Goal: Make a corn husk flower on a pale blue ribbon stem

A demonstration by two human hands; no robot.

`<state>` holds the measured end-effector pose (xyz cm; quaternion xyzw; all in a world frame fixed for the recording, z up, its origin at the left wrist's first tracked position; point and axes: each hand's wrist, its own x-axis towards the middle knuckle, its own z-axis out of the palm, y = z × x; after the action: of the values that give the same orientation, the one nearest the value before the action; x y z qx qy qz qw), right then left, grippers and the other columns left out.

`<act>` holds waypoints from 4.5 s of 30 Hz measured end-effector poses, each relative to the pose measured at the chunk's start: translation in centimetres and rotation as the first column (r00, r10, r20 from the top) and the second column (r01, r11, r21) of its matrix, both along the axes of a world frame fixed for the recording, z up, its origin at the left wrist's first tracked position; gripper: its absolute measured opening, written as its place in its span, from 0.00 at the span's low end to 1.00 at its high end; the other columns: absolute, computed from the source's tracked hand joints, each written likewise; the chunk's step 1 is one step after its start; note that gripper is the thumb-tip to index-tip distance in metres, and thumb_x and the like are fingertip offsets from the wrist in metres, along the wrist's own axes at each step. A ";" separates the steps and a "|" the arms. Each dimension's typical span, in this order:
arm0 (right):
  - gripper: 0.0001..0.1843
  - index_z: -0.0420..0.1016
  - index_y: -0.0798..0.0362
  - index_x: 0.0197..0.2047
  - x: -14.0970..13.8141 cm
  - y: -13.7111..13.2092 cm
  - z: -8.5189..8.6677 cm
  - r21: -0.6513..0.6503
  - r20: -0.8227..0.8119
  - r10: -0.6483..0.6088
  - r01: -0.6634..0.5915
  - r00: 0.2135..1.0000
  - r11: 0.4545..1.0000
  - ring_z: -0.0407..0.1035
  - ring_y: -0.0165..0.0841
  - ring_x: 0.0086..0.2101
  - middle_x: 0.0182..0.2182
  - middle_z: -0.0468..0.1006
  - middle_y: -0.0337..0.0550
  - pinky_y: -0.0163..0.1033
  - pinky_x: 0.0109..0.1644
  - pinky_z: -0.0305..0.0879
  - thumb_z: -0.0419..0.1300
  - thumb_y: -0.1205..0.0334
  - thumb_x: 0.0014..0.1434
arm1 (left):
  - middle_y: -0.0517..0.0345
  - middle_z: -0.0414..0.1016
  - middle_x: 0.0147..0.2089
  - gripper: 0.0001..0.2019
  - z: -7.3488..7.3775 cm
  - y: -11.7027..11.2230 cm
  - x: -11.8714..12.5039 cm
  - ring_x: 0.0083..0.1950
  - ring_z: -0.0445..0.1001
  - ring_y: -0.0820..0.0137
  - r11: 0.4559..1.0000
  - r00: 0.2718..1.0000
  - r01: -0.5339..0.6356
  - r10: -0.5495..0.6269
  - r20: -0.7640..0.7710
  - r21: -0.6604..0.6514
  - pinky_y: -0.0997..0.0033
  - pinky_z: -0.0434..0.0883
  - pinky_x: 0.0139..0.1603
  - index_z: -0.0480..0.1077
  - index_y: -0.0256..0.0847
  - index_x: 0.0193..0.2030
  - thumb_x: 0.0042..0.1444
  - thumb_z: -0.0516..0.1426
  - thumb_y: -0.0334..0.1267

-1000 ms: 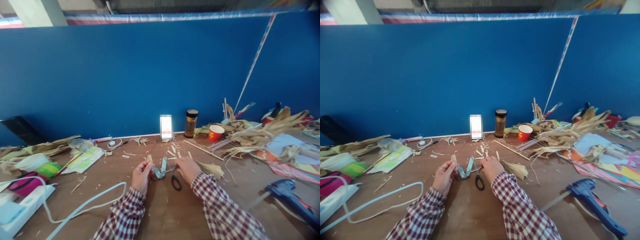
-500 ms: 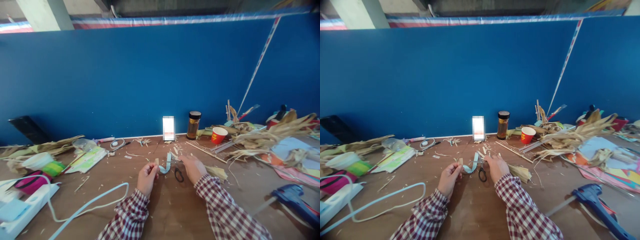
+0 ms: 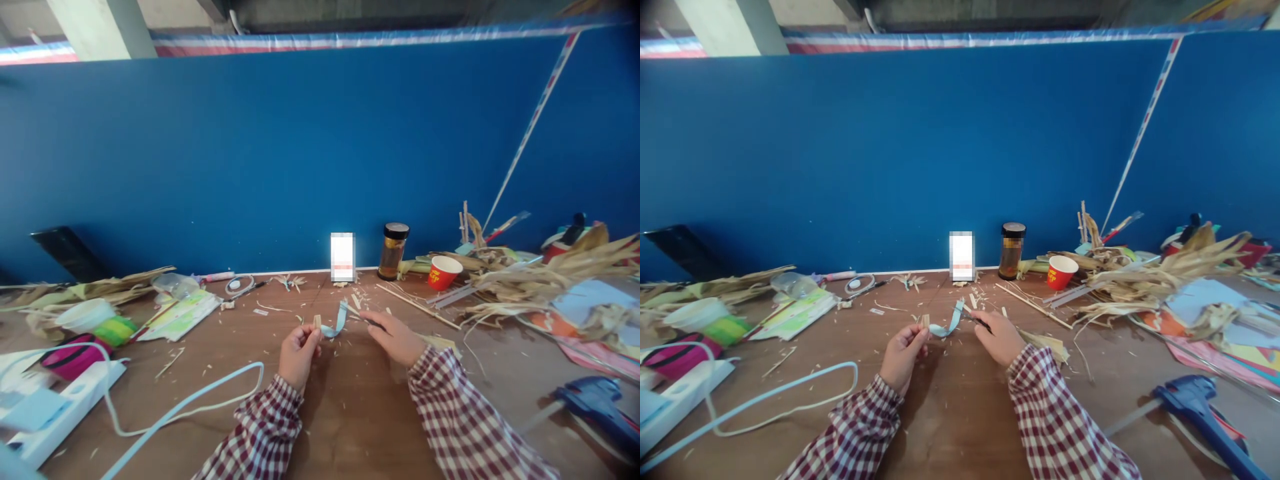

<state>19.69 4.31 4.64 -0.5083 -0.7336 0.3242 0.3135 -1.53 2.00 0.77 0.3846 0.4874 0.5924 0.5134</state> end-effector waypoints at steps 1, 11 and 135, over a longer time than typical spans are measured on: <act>0.22 0.69 0.55 0.51 0.1 0.0 0.1 -0.045 -0.098 0.028 -0.033 0.995 0.998 0.65 0.39 0.45 0.45 0.72 0.49 0.48 0.52 0.57 0.55 0.62 0.53 | 0.62 0.71 0.24 0.13 0.0 0.0 0.0 0.19 0.64 0.80 1.000 1.000 0.000 0.000 0.000 0.003 0.80 0.62 0.21 0.69 0.35 0.28 0.42 0.62 0.44; 0.19 0.70 0.55 0.47 -4.0 -1.0 -0.6 -0.538 -0.797 -0.338 -0.333 0.500 0.775 0.66 0.27 0.29 0.32 0.73 0.44 0.33 0.33 0.65 0.54 0.53 0.57 | 0.67 0.64 0.18 0.14 0.2 -0.1 -0.1 0.19 0.62 0.81 1.000 0.997 -0.025 0.025 0.079 -0.002 0.81 0.63 0.21 0.69 0.35 0.30 0.41 0.63 0.43; 0.29 0.66 0.58 0.42 -4.1 -2.4 -2.6 -0.423 -0.820 0.144 -0.755 0.554 0.500 0.68 0.25 0.21 0.25 0.72 0.41 0.27 0.18 0.66 0.62 0.43 0.46 | 0.60 0.68 0.20 0.09 1.7 0.6 -2.2 0.21 0.71 0.78 0.972 0.660 0.138 0.054 0.749 -0.192 0.78 0.73 0.27 0.68 0.33 0.28 0.57 0.51 0.27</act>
<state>15.56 1.91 2.07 -0.1928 -0.4696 0.8335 0.2183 -3.77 2.60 2.47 0.0552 0.2894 0.6249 0.7230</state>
